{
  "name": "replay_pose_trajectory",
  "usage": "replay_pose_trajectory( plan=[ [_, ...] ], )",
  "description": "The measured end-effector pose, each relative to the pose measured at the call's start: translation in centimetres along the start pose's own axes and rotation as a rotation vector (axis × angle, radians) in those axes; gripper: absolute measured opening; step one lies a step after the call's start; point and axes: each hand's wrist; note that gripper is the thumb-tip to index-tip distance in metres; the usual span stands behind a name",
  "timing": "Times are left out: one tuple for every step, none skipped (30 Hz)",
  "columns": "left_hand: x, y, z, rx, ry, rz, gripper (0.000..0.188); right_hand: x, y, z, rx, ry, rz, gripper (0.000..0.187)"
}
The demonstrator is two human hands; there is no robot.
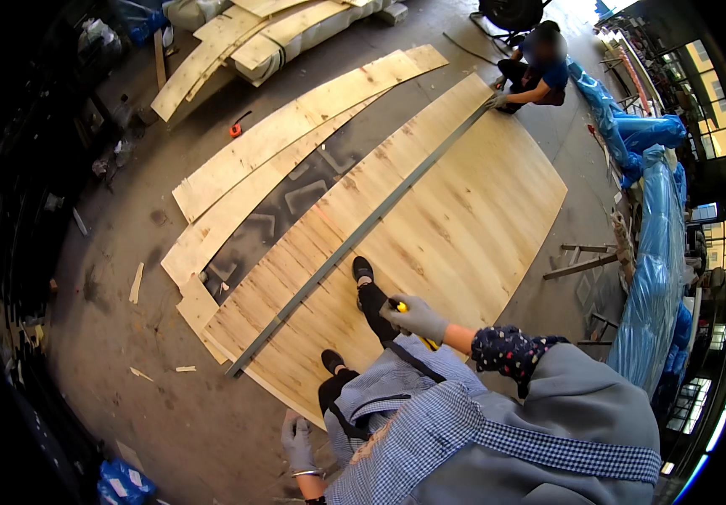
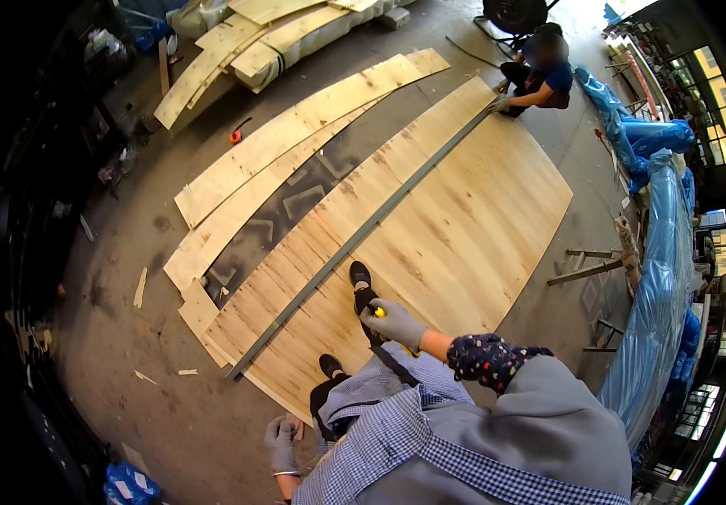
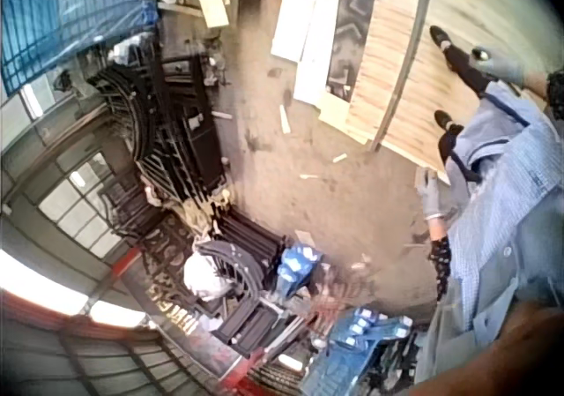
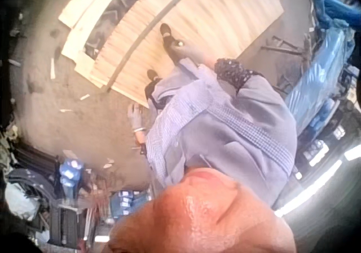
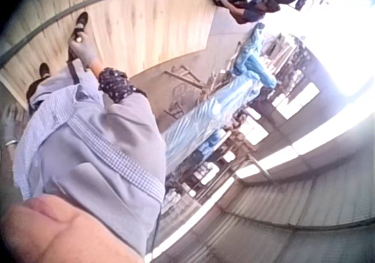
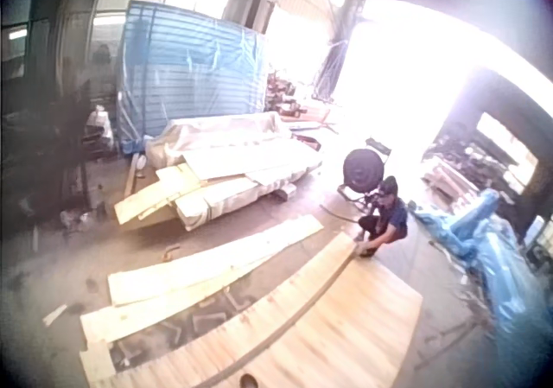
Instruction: The person measures a large plywood sheet on the floor using a tape measure and marks it with a marker. They reposition the tape measure multiple times to mark different sections of the sheet while another person assists by holding the wood steady.
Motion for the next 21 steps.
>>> replay_pose_trajectory(
  plan=[
    [0.9, 0.3, 0.2, 0.033, 0.025, -0.011, 0.021, 2.9, 0.9, 0.5, -0.105, 0.003, -0.016, 0.021],
    [2.0, 0.2, 0.6, 0.06, 0.07, -0.022, 0.02, 5.9, 0.8, 0.4, -0.13, -0.023, 0.056, 0.023],
    [3.3, -0.1, 1.0, 0.09, 0.113, -0.038, 0.019, 8.1, 1.1, 0.1, -0.104, -0.03, 0.145, 0.025],
    [5.7, -1.7, 0.3, 0.139, 0.103, -0.014, 0.019, 10.5, 0.7, -0.2, -0.169, -0.025, 0.253, 0.025],
    [7.8, 0.1, 1.1, 0.229, 0.091, -0.031, 0.021, 13.9, 2.7, -0.5, -0.141, -0.02, 0.257, 0.025],
    [10.4, -0.7, 0.9, 0.211, 0.096, -0.078, 0.023, 16.6, 4.0, -0.9, -0.22, 0.025, 0.23, 0.026],
    [13.3, -3.1, 0.2, 0.181, 0.111, -0.183, 0.026, 19.4, 5.4, -1.3, -0.223, 0.022, 0.261, 0.027],
    [16.8, -6.4, -0.8, 0.137, 0.093, -0.192, 0.023, 22.5, 6.9, -1.7, -0.226, 0.027, 0.294, 0.029],
    [19.9, -10.0, -1.9, 0.094, 0.065, -0.2, 0.02, 24.6, 9.0, -2.2, -0.229, 0.043, 0.331, 0.031],
    [23.7, -13.2, -2.6, 0.085, 0.093, -0.27, 0.023, 27.5, 10.9, -2.5, -0.246, 0.057, 0.354, 0.03],
    [27.7, -15.5, -3.2, 0.079, 0.124, -0.337, 0.026, 31.0, 12.8, -2.6, -0.259, 0.07, 0.375, 0.029],
    [31.3, -16.3, -2.8, 0.098, 0.185, -0.357, 0.026, 34.0, 14.3, -2.8, -0.299, 0.06, 0.405, 0.025],
    [34.9, -17.0, -2.3, 0.128, 0.251, -0.379, 0.025, 36.9, 16.5, -2.9, -0.296, 0.075, 0.414, 0.021],
    [38.2, -20.0, -2.9, 0.094, 0.287, -0.43, 0.027, 40.2, 19.2, -2.9, -0.324, 0.096, 0.414, 0.02],
    [41.3, -22.0, -3.0, 0.114, 0.287, -0.467, 0.028, 42.9, 21.3, -3.0, -0.329, 0.108, 0.441, 0.02],
    [43.1, -24.0, -3.2, 0.115, 0.271, -0.521, 0.03, 44.4, 23.8, -3.9, -0.361, 0.101, 0.445, 0.022],
    [45.8, -25.9, -3.4, 0.115, 0.26, -0.567, 0.032, 47.3, 26.1, -4.1, -0.32, 0.108, 0.465, 0.027],
    [47.6, -27.6, -3.4, 0.103, 0.27, -0.606, 0.034, 49.3, 27.5, -3.9, -0.324, 0.135, 0.49, 0.031],
    [49.6, -29.0, -3.5, 0.086, 0.278, -0.634, 0.036, 51.2, 28.8, -3.6, -0.313, 0.162, 0.493, 0.036],
    [51.4, -30.7, -3.7, 0.052, 0.31, -0.644, 0.039, 53.2, 30.0, -3.5, -0.321, 0.162, 0.492, 0.04],
    [52.8, -32.4, -4.0, 0.015, 0.342, -0.653, 0.042, 54.8, 30.9, -3.5, -0.341, 0.199, 0.518, 0.045]
  ],
)
Point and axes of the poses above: each hand's wrist, its own x-axis towards the middle knuckle, its own z-axis out of the palm, y = z × x, and after that the axes turned 3 degrees about z, right-handed
